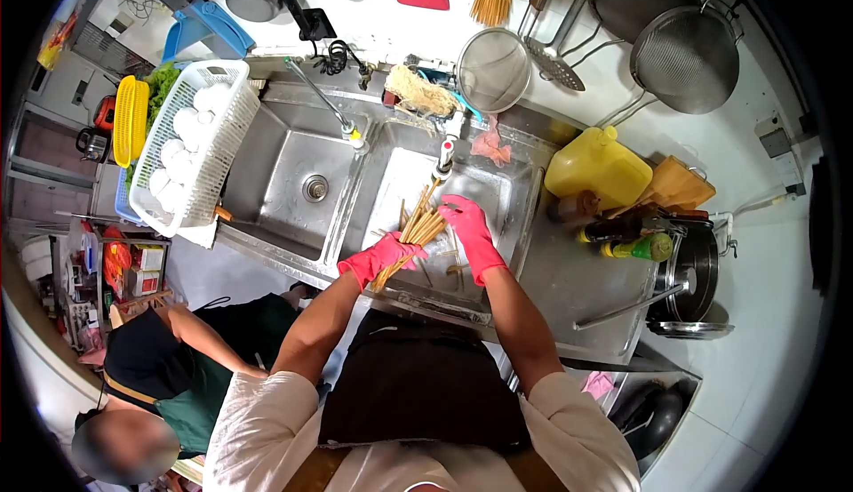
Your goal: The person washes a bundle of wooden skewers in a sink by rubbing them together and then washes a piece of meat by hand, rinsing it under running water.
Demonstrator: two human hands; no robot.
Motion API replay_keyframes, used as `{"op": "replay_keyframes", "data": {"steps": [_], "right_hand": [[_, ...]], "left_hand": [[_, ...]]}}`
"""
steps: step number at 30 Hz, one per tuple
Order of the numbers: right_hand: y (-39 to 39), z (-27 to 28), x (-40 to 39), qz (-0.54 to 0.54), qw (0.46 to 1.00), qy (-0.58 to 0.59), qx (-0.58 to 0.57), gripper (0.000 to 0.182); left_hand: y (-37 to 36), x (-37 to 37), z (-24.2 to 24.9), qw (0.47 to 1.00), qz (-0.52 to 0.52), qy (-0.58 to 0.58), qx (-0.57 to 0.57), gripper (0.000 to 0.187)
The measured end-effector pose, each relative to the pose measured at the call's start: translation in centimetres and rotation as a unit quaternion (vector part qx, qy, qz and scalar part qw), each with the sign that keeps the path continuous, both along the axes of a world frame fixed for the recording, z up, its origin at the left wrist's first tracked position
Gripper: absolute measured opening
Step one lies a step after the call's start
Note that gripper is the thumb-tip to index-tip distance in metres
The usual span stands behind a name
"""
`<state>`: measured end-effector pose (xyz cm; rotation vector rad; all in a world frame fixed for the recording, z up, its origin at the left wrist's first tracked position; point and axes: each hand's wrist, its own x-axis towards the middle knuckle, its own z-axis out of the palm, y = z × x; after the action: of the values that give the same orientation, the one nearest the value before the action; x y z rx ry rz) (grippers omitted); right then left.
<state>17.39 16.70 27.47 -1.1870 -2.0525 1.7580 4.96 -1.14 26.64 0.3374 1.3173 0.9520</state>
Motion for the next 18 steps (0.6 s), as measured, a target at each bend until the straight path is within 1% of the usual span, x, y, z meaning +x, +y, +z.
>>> {"op": "replay_keyframes", "data": {"steps": [2, 6, 8, 9, 11, 12, 14, 15, 16, 18], "right_hand": [[0.1, -2.9, -0.2, 0.014, 0.994, 0.108, -0.019, 0.03], [0.2, -1.6, 0.1, 0.048, 0.995, 0.065, -0.06, 0.024], [0.2, -1.2, 0.5, 0.047, 0.981, 0.023, -0.185, 0.014], [0.6, -1.7, 0.8, 0.048, 0.981, 0.021, -0.187, 0.014], [2.0, -3.4, 1.7, 0.029, 0.96, 0.119, -0.253, 0.012], [2.9, -3.4, 1.8, -0.009, 0.974, 0.076, -0.216, 0.011], [4.2, -2.0, 1.8, -0.08, 0.972, 0.069, -0.21, 0.012], [4.6, -2.0, 1.9, -0.117, 0.946, 0.097, -0.287, 0.012], [4.1, -2.1, 1.9, -0.118, 0.945, 0.092, -0.289, 0.012], [2.7, -2.7, 1.6, -0.097, 0.923, 0.129, -0.35, 0.01]], "left_hand": [[0.0, 0.2, 0.0, 1.0, -0.006, 0.011, -0.001, 0.033], [-0.3, 0.3, -0.5, 1.0, -0.012, 0.019, -0.006, 0.032], [-0.6, 0.4, -0.5, 1.0, -0.011, 0.027, -0.01, 0.031], [-0.8, 0.5, -0.4, 0.999, -0.012, 0.037, -0.013, 0.031], [-1.3, 0.0, -1.3, 1.0, -0.015, 0.02, -0.01, 0.031], [-1.7, -0.4, -2.0, 1.0, -0.018, 0.005, -0.005, 0.031], [-2.1, -0.8, -2.8, 0.998, -0.037, 0.049, -0.008, 0.028], [-2.0, -0.6, -2.5, 0.998, -0.037, 0.053, -0.012, 0.028], [-1.7, -0.5, -2.3, 0.998, -0.035, 0.059, -0.015, 0.027], [-1.4, 0.0, -2.1, 0.999, -0.016, 0.046, -0.019, 0.024]]}}
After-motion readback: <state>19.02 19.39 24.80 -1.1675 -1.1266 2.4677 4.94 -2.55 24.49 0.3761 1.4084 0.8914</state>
